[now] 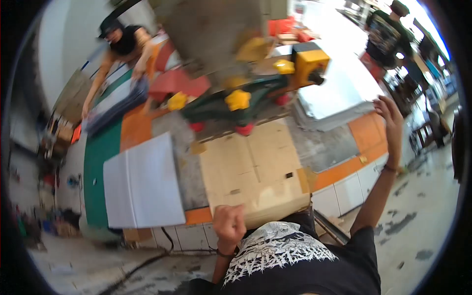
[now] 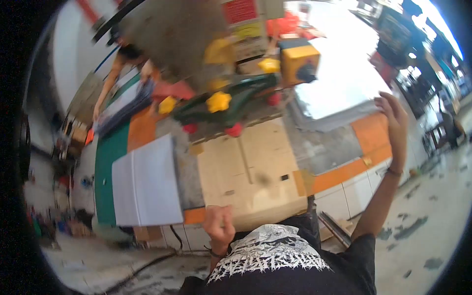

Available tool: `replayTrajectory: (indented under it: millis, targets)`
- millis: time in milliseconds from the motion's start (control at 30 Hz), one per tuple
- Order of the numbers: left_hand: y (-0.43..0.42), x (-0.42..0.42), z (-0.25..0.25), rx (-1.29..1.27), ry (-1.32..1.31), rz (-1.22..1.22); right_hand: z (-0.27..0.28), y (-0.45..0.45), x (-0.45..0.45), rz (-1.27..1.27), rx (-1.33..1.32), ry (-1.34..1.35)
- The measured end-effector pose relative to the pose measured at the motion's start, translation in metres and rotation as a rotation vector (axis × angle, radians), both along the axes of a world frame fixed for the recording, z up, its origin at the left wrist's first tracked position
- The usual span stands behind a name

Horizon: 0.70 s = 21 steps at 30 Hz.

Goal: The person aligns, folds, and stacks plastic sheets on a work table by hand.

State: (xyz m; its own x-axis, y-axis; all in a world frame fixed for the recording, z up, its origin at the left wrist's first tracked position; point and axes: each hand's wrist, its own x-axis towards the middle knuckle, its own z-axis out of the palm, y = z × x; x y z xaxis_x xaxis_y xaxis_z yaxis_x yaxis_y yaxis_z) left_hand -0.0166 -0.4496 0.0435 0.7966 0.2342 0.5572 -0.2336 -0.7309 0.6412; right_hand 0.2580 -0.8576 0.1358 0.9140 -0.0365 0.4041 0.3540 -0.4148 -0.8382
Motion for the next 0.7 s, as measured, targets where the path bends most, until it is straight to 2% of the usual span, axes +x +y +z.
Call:
replayTrajectory:
  millis: [33,100,133,167,200,233,267,300,333,400,600,633,700]
  targets:
    - [-0.011,0.008,0.002,-0.032,0.119,-0.167,-0.009,-0.009,0.011,-0.034,-0.047,-0.001]
    - [-0.029,0.029,-0.004,0.101,0.199,-0.426,-0.022,-0.012,0.028,-0.056,-0.289,-0.071]
    - [-0.036,0.038,-0.006,0.170,0.241,-0.541,-0.029,-0.005,0.032,-0.031,-0.217,0.046]
    - [-0.043,0.045,-0.009,0.155,0.270,-0.548,-0.033,0.009,0.033,0.008,-0.192,0.084]
    - [-0.049,0.051,-0.011,0.138,0.301,-0.550,-0.040,0.020,0.038,0.060,-0.273,0.016]
    - [-0.054,0.055,-0.015,0.121,0.335,-0.550,-0.050,0.031,0.041,0.077,-0.481,-0.093]
    - [-0.056,0.059,-0.019,0.122,0.339,-0.522,-0.051,0.047,0.038,0.114,-0.593,-0.064]
    - [-0.059,0.062,-0.026,0.122,0.343,-0.493,-0.056,0.061,0.039,0.102,-0.839,-0.079]
    - [-0.060,0.064,-0.034,0.121,0.348,-0.465,-0.067,0.070,0.042,0.156,-0.888,-0.054]
    - [-0.062,0.065,-0.048,0.094,0.306,-0.387,-0.091,0.084,0.041,0.133,-0.908,-0.170]
    - [-0.067,0.067,-0.042,0.095,0.352,-0.276,-0.077,0.071,0.020,0.174,-1.032,-0.072]
    - [-0.068,0.068,-0.040,0.019,0.405,-0.293,-0.072,0.069,0.012,0.133,-1.008,-0.241]
    - [-0.070,0.069,-0.032,-0.136,0.511,-0.325,-0.052,0.067,-0.002,0.156,-0.965,-0.037]
